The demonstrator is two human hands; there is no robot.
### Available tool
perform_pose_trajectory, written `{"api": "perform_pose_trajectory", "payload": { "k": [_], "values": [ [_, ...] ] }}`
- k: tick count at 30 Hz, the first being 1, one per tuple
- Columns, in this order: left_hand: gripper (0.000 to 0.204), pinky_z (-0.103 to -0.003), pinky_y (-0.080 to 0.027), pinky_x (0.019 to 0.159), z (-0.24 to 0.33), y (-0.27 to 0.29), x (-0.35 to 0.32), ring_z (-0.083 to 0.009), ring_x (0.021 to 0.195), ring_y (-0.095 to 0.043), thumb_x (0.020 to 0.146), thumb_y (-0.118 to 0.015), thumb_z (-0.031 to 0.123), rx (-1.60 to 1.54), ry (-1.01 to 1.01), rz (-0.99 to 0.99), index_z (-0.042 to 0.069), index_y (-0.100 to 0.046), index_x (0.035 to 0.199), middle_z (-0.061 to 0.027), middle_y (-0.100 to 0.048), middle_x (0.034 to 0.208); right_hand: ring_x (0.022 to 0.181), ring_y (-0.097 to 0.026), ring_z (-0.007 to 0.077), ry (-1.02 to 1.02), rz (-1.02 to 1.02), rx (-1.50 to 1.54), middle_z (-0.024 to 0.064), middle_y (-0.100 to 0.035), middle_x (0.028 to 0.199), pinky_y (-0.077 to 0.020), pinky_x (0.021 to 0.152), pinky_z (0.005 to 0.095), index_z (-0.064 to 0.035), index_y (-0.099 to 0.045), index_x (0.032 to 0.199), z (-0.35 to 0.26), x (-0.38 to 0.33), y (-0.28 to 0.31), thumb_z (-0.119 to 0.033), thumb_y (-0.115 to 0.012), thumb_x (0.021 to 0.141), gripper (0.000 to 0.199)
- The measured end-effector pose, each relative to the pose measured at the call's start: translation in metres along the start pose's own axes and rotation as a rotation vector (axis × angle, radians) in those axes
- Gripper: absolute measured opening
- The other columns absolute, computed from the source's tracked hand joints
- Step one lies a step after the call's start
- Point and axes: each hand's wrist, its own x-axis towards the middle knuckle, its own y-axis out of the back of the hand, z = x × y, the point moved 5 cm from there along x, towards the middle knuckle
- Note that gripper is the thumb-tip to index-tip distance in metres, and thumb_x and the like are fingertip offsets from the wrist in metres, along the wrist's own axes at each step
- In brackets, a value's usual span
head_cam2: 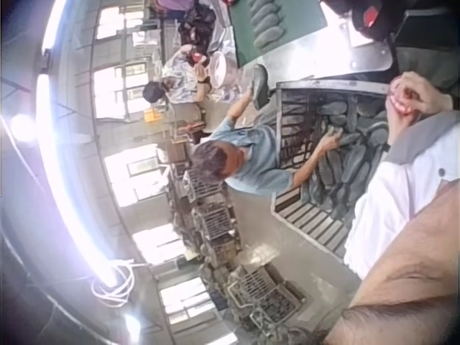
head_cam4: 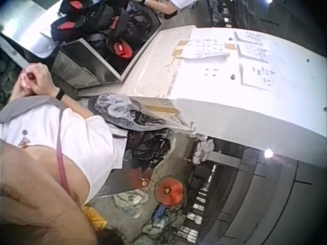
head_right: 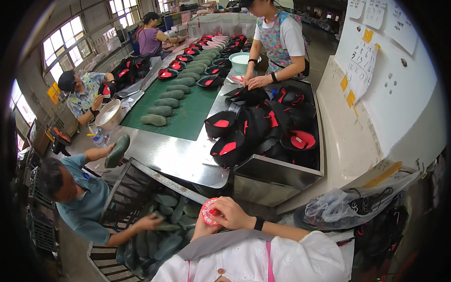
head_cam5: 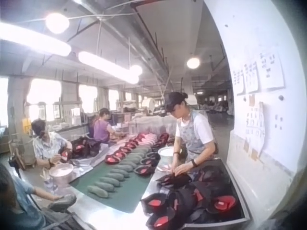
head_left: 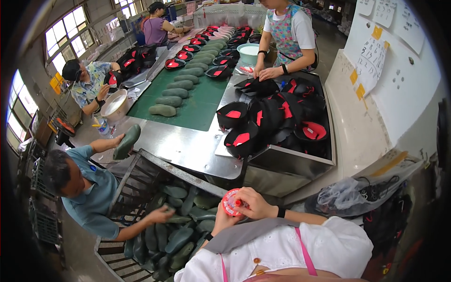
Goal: Sort and arrange shoe uppers and green shoe lasts at an assembly line workstation.
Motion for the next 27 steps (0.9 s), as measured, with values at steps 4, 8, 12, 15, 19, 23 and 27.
{"api": "perform_pose_trajectory", "payload": {
  "k": [4,8,12,15,19,23,27],
  "values": [
    [0.057,-0.031,-0.048,0.078,0.01,-0.002,-0.001,-0.0202,0.088,-0.062,0.055,-0.079,0.004,-0.075,-0.024,0.179,0.002,-0.055,0.107,-0.0095,-0.062,0.095,0.091,-0.051,0.034,-0.066,-0.01,0.004,0.0145,-0.055,0.097,-0.0404,0.082,0.0405,-0.0038,-0.054,0.094,0.005,-0.004,-0.004,-0.021,-0.063,0.08,0.024],
    [0.057,-0.031,-0.048,0.079,0.017,-0.003,-0.001,-0.0208,0.088,-0.062,0.056,-0.079,0.005,-0.086,-0.006,0.174,0.002,-0.055,0.108,-0.0095,-0.062,0.095,0.087,-0.05,0.0345,-0.051,0.016,0.017,0.0149,-0.054,0.092,-0.04,0.08,0.0402,-0.0024,-0.053,0.091,0.001,-0.003,-0.001,-0.02,-0.061,0.08,0.022],
    [0.059,-0.032,-0.048,0.081,0.019,-0.004,-0.001,-0.0223,0.092,-0.061,0.056,-0.08,0.007,-0.069,-0.032,0.166,0.002,-0.054,0.109,-0.0106,-0.061,0.1,0.088,-0.051,0.0341,0.012,0.021,0.011,0.0133,-0.055,0.091,-0.0403,0.081,0.0408,-0.0038,-0.055,0.091,0.002,-0.004,-0.003,-0.017,-0.06,0.081,0.017],
    [0.061,-0.033,-0.046,0.083,0.009,0.001,-0.007,-0.0238,0.096,-0.06,0.056,-0.08,0.008,0.056,-0.015,0.182,0.002,-0.054,0.111,-0.0117,-0.06,0.104,0.089,-0.052,0.0325,-0.006,0.02,-0.004,0.0115,-0.056,0.09,-0.0396,0.085,0.0421,-0.0051,-0.056,0.09,-0.001,-0.004,-0.002,-0.014,-0.059,0.081,0.014],
    [0.063,-0.034,-0.045,0.085,-0.003,0.003,-0.008,-0.0251,0.099,-0.058,0.056,-0.08,0.008,0.054,-0.003,0.17,0.003,-0.053,0.113,-0.0122,-0.059,0.106,0.091,-0.052,0.0307,0.039,0.029,-0.071,0.0106,-0.057,0.092,-0.0375,0.09,0.0438,-0.0067,-0.057,0.091,-0.003,-0.004,-0.003,-0.014,-0.06,0.08,0.013],
    [0.066,-0.034,-0.045,0.086,-0.006,0.005,-0.008,-0.0249,0.1,-0.058,0.056,-0.081,0.011,0.025,-0.018,0.145,0.003,-0.051,0.114,-0.0122,-0.058,0.107,0.094,-0.053,0.0296,0.082,0.053,-0.149,0.0098,-0.057,0.094,-0.0352,0.093,0.0448,-0.0079,-0.058,0.091,-0.006,-0.004,-0.004,-0.015,-0.06,0.08,0.013],
    [0.066,-0.034,-0.045,0.086,-0.008,0.007,-0.008,-0.0241,0.101,-0.057,0.057,-0.082,0.013,0.038,-0.018,0.147,0.002,-0.05,0.114,-0.0118,-0.058,0.107,0.094,-0.052,0.0297,0.052,0.059,-0.054,0.0094,-0.057,0.094,-0.0363,0.091,0.0427,-0.0074,-0.058,0.091,0.0,-0.003,-0.007,-0.016,-0.06,0.081,0.013]
  ]
}}
